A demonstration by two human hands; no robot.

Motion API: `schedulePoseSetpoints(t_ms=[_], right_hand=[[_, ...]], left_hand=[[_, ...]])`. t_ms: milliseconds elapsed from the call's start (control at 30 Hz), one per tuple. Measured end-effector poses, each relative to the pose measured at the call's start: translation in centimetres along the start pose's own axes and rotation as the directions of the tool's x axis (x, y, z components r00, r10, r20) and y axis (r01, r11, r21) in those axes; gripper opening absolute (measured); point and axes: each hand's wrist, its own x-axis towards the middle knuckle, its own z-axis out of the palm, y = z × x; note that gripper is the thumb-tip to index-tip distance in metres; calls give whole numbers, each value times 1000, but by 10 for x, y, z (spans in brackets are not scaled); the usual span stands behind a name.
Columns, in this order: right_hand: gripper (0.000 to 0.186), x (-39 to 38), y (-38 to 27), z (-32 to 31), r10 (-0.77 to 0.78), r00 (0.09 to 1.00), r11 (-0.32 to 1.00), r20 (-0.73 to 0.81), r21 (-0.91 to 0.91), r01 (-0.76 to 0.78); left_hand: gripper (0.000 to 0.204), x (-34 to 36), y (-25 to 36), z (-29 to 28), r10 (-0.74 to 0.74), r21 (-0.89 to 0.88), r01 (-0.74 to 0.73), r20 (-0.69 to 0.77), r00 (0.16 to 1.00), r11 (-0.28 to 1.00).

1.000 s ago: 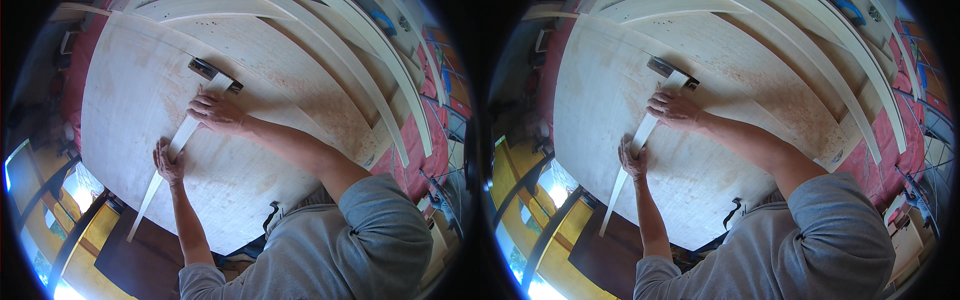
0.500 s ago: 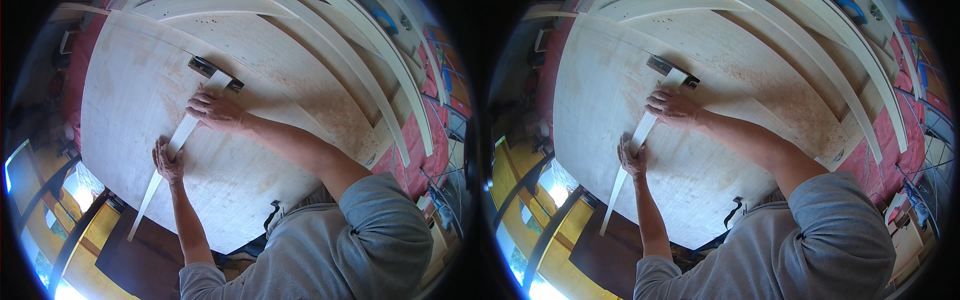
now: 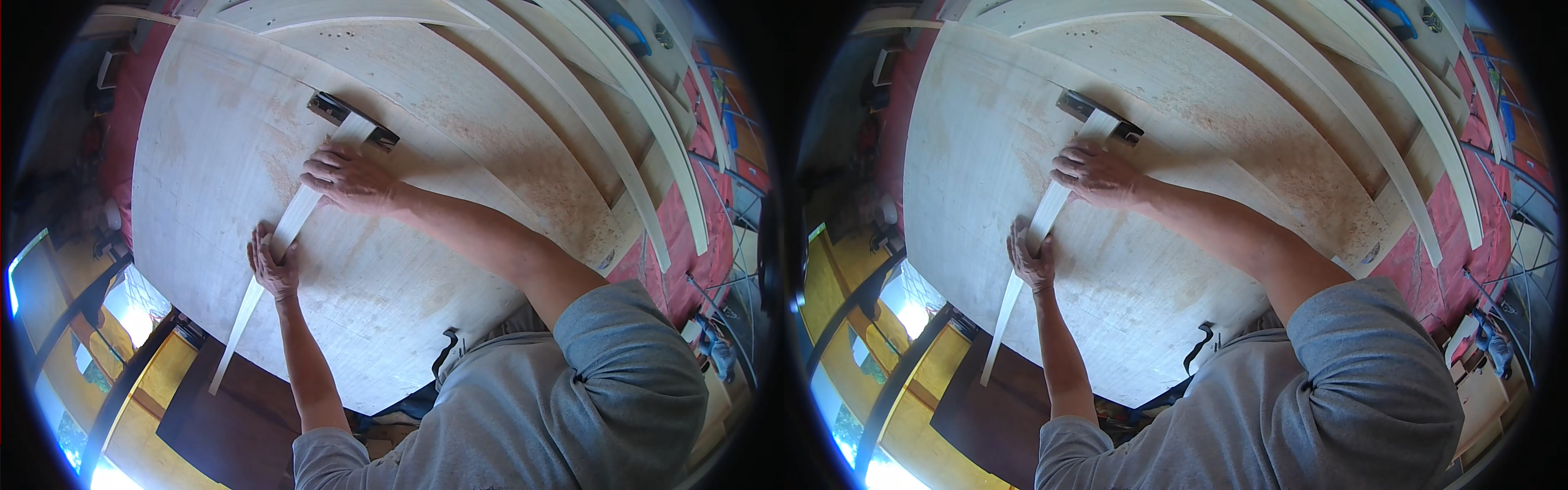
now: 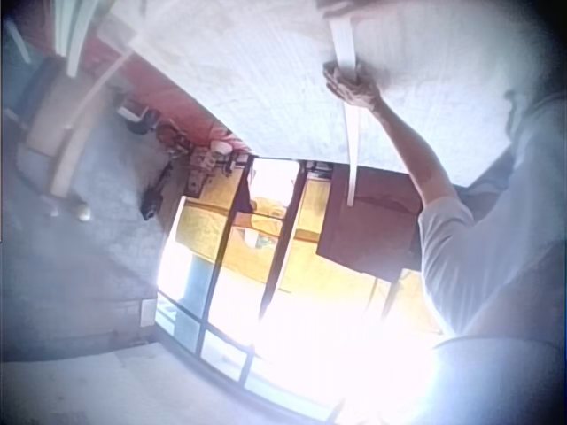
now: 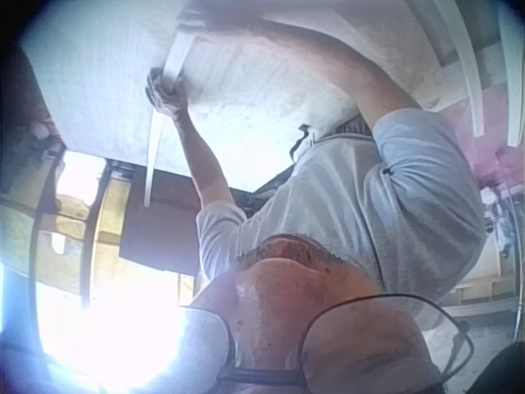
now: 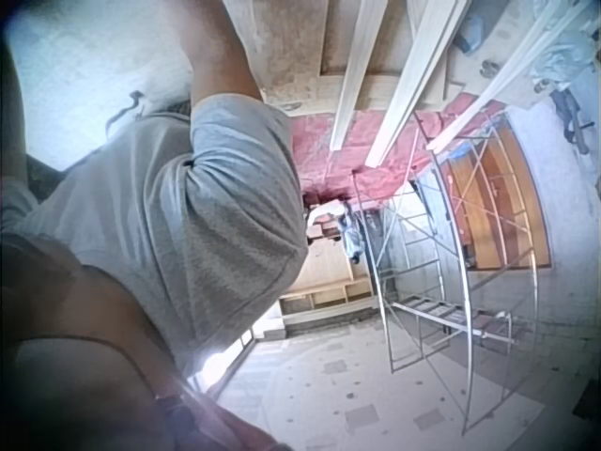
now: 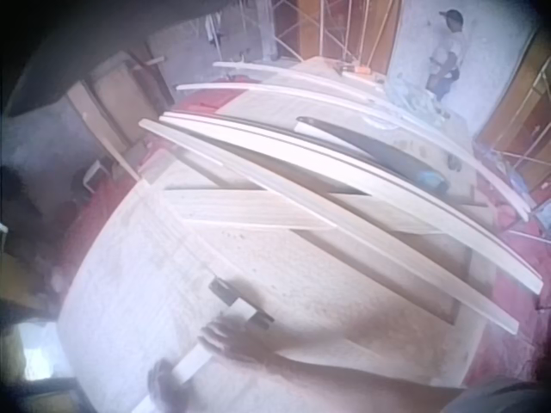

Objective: The person measures and marks wooden strips with a pencil and square, holds the strips against a wall frame, and places them on a workbench where another person uses a hand plane.

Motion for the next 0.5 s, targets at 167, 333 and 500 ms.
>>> schedulePoseSetpoints(t_ms=[167, 333, 500], right_hand=[[56, 5, 3, 2, -3, 1000, 1000, 1, -1, 3], [54, 8, 4, -2, -16, 1000, 1000, -18, 5, 16], [59, 10, 6, -2, -34, 999, 999, -31, 24, 35]], left_hand=[[62, 3, -3, 1, -3, 11, 3, 3, 1000, 1000], [61, 3, -5, 2, -10, 9, 10, -1, 1000, 1000], [56, 3, -6, 3, 26, -13, -26, -30, 999, 1000]])
